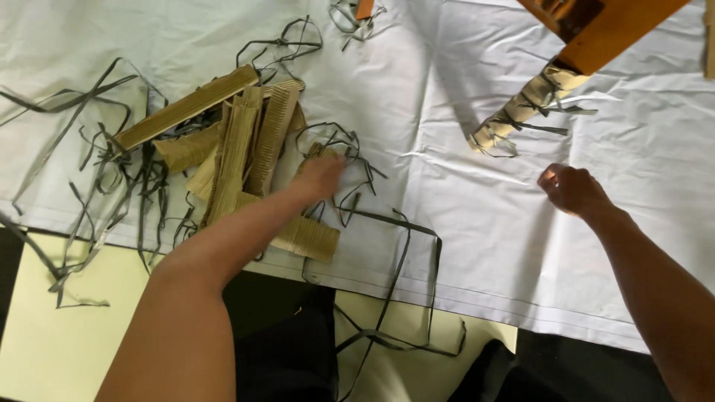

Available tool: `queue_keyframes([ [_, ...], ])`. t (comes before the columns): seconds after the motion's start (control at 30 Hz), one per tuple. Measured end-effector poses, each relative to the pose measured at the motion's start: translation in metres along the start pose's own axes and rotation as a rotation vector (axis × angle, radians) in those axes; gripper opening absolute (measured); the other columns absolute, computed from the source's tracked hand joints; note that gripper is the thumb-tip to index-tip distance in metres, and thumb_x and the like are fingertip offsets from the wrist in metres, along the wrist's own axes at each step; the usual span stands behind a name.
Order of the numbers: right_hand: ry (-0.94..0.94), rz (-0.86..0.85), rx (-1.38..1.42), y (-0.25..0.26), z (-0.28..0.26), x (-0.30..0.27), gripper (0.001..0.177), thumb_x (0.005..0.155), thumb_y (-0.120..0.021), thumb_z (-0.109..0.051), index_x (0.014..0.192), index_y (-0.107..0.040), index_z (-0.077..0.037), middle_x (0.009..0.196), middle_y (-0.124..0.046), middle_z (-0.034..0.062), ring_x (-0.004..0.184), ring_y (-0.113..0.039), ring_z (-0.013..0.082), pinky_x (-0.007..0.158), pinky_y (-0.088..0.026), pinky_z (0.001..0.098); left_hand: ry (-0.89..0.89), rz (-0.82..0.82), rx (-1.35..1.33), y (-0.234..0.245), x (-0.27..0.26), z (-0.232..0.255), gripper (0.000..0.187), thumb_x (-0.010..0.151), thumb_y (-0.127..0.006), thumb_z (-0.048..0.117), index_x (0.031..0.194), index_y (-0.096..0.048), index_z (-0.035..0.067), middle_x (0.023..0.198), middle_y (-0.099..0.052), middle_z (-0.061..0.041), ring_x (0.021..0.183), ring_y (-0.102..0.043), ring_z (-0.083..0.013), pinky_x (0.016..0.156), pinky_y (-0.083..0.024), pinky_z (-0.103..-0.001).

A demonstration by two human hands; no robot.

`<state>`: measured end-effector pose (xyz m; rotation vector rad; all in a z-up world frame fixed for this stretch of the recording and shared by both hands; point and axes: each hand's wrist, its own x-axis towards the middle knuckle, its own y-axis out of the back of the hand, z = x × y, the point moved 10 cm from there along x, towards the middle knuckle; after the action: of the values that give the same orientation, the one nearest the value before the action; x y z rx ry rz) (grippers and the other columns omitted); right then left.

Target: Wrapping wooden chair legs with protective cardboard and securing them with plastic ties.

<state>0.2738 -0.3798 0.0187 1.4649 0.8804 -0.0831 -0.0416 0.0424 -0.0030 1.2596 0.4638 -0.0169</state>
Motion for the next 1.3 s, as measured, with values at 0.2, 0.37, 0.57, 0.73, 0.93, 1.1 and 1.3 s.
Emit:
queue_keyframes([
  [0.2,0.047,-0.11,-0.006,-0.073,0.016,0.035,0.039,0.103,-0.058,-0.04,0.129,-0.067,-0.013,0.134,-0.074,0.0085,0.111,-0.075,0.0282,0.104,-0.056,0.048,0.188,0.129,0.013,0.085,-0.019,-0.045,0.042,0.093,-0.069,0.02,0.127,-0.054,0.001,0.136,-0.053,-0.022,0.121,-0.061,-0.0384,0.093,-0.055,-0.05],
  [0.37,0.082,-0.075,-0.18,-0.053,-0.032,0.006,0.061,0.097,-0.064,-0.047,0.142,-0.048,-0.009,0.142,-0.05,0.0221,0.116,-0.066,0.0351,0.098,-0.056,0.0499,0.122,0.016,-0.078,0.06,0.009,-0.015,0.074,0.091,-0.078,0.034,0.148,-0.04,0.006,0.154,-0.036,-0.023,0.141,-0.042,-0.0414,0.108,-0.045,-0.053],
  [0.57,-0.008,-0.129,-0.164,-0.05,-0.037,0.017,0.066,0.095,-0.066,-0.052,0.14,-0.05,-0.006,0.137,-0.053,0.021,0.115,-0.066,0.0358,0.096,-0.057,0.0511,-0.027,-0.11,0.004,0.06,0.033,0.046,0.117,0.071,-0.09,0.041,0.161,-0.021,0.012,0.165,-0.014,-0.023,0.147,-0.026,-0.0433,0.113,-0.037,-0.054],
  [0.73,-0.043,-0.157,-0.122,-0.052,-0.034,0.019,0.059,0.093,-0.069,-0.05,0.131,-0.056,-0.007,0.135,-0.054,0.018,0.11,-0.069,0.0342,0.094,-0.059,0.0496,-0.032,-0.088,0.054,0.006,0.067,0.023,0.085,0.071,-0.088,0.019,0.144,-0.046,0.004,0.147,-0.042,-0.02,0.135,-0.044,-0.0393,0.111,-0.047,-0.042],
  [0.93,-0.027,-0.123,-0.134,-0.051,-0.033,0.024,0.055,0.094,-0.067,-0.052,0.128,-0.057,-0.01,0.132,-0.055,0.0159,0.11,-0.067,0.0331,0.094,-0.058,0.0502,-0.148,0.094,-0.052,0.011,0.068,0.001,0.008,0.091,-0.062,-0.006,0.097,-0.06,-0.001,0.115,-0.059,-0.019,0.111,-0.06,-0.0375,0.093,-0.054,-0.046],
  [1.1,-0.024,-0.141,-0.136,-0.049,-0.036,0.018,0.052,0.096,-0.065,-0.051,0.126,-0.059,-0.009,0.133,-0.055,0.0158,0.111,-0.068,0.0325,0.096,-0.058,0.049,-0.21,0.311,-0.339,0.073,0.068,0.0,0.009,0.083,-0.067,-0.007,0.087,-0.065,0.0,0.093,-0.066,-0.019,0.086,-0.065,-0.039,0.078,-0.055,-0.045],
  [1.3,-0.004,-0.114,-0.14,-0.054,-0.04,0.013,0.05,0.099,-0.061,-0.045,0.132,-0.055,-0.009,0.137,-0.052,0.017,0.114,-0.066,0.0342,0.096,-0.058,0.0501,-0.167,0.458,-0.527,0.152,0.072,0.025,0.011,0.081,-0.078,0.001,0.088,-0.07,0.003,0.091,-0.075,-0.012,0.081,-0.074,-0.0221,0.074,-0.061,-0.036],
])
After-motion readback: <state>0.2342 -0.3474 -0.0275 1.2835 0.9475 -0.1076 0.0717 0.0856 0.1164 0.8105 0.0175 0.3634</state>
